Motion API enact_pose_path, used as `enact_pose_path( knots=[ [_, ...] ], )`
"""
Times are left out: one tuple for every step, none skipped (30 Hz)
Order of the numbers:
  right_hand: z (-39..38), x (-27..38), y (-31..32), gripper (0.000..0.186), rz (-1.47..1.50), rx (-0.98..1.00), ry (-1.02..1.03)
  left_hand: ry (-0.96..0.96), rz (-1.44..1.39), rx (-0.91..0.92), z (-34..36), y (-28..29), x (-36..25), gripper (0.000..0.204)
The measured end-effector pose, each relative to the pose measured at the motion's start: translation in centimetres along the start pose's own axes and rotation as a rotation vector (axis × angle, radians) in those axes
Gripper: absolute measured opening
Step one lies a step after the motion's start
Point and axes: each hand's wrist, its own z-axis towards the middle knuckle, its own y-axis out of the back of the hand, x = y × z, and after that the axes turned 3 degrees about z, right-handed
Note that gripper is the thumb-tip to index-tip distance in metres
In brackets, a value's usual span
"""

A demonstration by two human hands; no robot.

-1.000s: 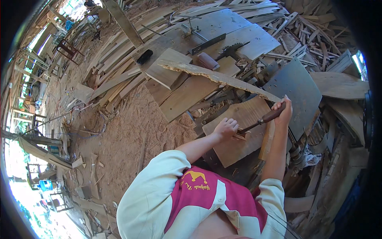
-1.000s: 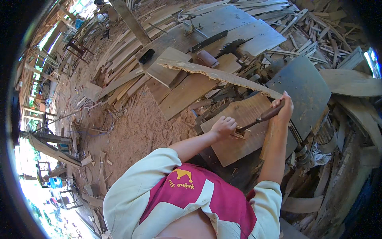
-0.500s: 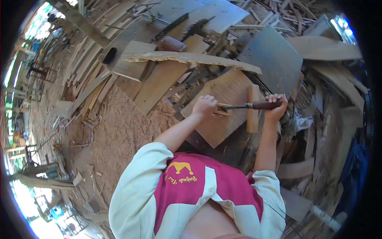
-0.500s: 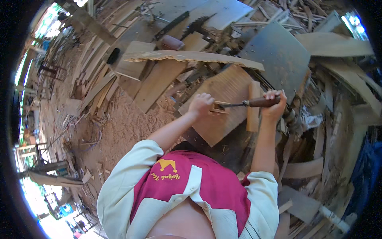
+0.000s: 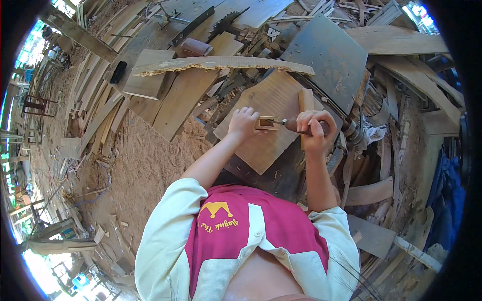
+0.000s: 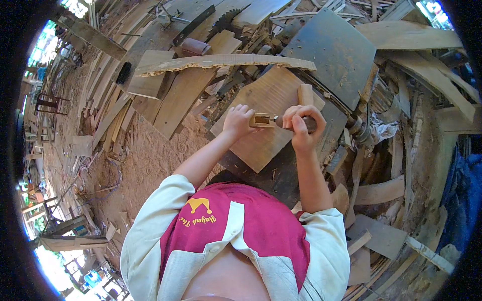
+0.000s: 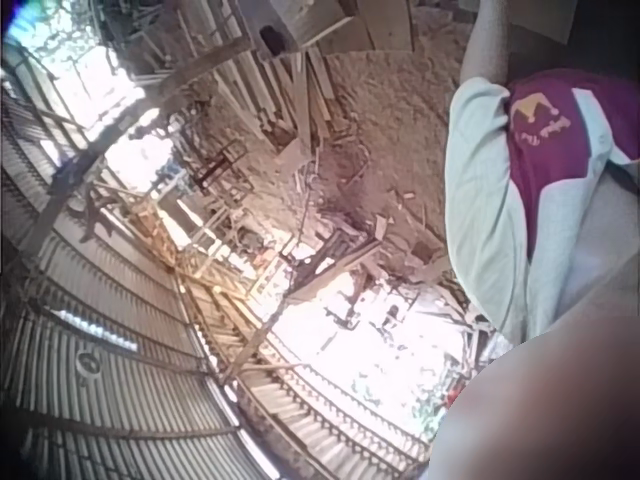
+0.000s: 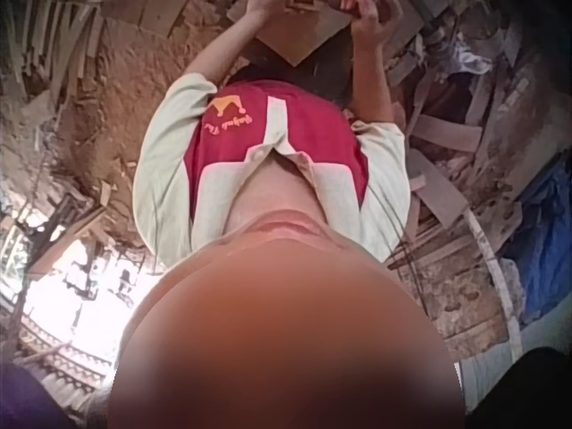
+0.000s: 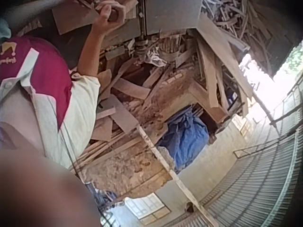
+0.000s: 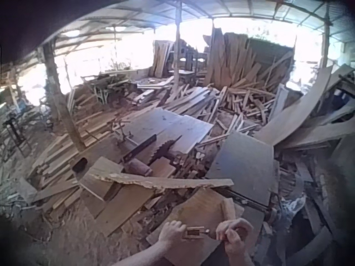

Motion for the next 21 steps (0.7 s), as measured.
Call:
enact_pose_path(
  knots=[
    [0.0, 0.0, -0.3, 0.016, -0.002, -0.002, -0.001, 0.005, -0.007, -0.004, -0.1, 0.0, 0.1, 0.052],
    [0.0, 0.2, -0.5, 0.015, -0.008, 0.005, -0.003, 0.009, -0.016, -0.008, -0.1, 0.0, 0.1, 0.051],
    [0.0, 0.2, -0.7, 0.015, -0.014, 0.012, -0.004, 0.007, -0.020, -0.005, -0.1, 0.0, 0.1, 0.051],
    [-0.1, 0.0, -0.7, 0.015, -0.018, 0.009, -0.006, 0.012, -0.021, -0.004, 0.0, 0.0, 0.1, 0.051],
    [-0.3, -0.4, -0.8, 0.014, -0.019, 0.036, -0.013, 0.016, -0.021, -0.002, 0.0, 0.0, 0.1, 0.051],
    [-0.3, -0.7, -0.8, 0.013, -0.020, 0.063, -0.019, 0.011, -0.024, 0.000, 0.0, 0.0, 0.1, 0.051],
    [-0.2, -0.7, -0.8, 0.013, -0.025, 0.059, -0.018, 0.017, -0.019, -0.002, 0.0, -0.1, 0.1, 0.051],
    [-0.2, -0.8, -0.8, 0.012, -0.043, 0.120, -0.039, 0.025, -0.014, -0.003, -0.1, -0.1, 0.1, 0.050],
    [-0.2, -0.8, -0.7, 0.012, -0.062, 0.180, -0.060, 0.021, -0.016, 0.000, -0.1, -0.1, 0.1, 0.050],
    [0.0, -0.8, -0.8, 0.012, -0.054, 0.186, -0.106, 0.017, 0.003, -0.002, -0.1, 0.0, 0.2, 0.050],
    [0.2, -0.7, -0.8, 0.012, -0.057, 0.181, -0.103, 0.011, 0.022, -0.005, 0.0, 0.1, 0.2, 0.050],
    [0.3, -0.7, -0.9, 0.012, -0.061, 0.185, -0.140, 0.004, 0.021, -0.004, 0.1, 0.3, 0.1, 0.050],
    [0.4, -0.6, -1.0, 0.013, -0.064, 0.189, -0.176, 0.025, 0.021, 0.026, 0.2, 0.4, 0.0, 0.054],
    [0.4, -0.6, -1.0, 0.013, -0.067, 0.183, -0.171, 0.047, 0.020, 0.057, 0.3, 0.7, -0.2, 0.058],
    [0.3, -0.6, -1.0, 0.012, -0.104, 0.196, -0.182, 0.037, 0.021, 0.057, 0.3, 1.1, -0.5, 0.058],
    [0.2, -0.5, -1.0, 0.012, -0.143, 0.209, -0.192, -0.018, -0.051, -0.039, 0.4, 1.4, -0.8, 0.062],
    [0.2, -0.4, -0.9, 0.012, -0.148, 0.200, -0.182, -0.076, -0.123, -0.135, 0.8, 2.2, -1.3, 0.066],
    [0.1, -0.3, -0.8, 0.014, -0.165, 0.218, -0.209, -0.092, -0.122, -0.136, 1.3, 3.1, -1.8, 0.066],
    [0.2, -0.1, -0.7, 0.016, -0.184, 0.235, -0.235, -0.160, -0.302, -0.170, 1.9, 3.9, -2.3, 0.065],
    [0.4, 0.1, -0.8, 0.016, -0.185, 0.225, -0.226, -0.223, -0.480, -0.198, 2.3, 5.0, -3.0, 0.065],
    [1.0, 0.5, -0.8, 0.019, -0.319, 0.297, -0.089, -0.240, -0.482, -0.193, 2.9, 6.1, -3.9, 0.065]
  ],
)
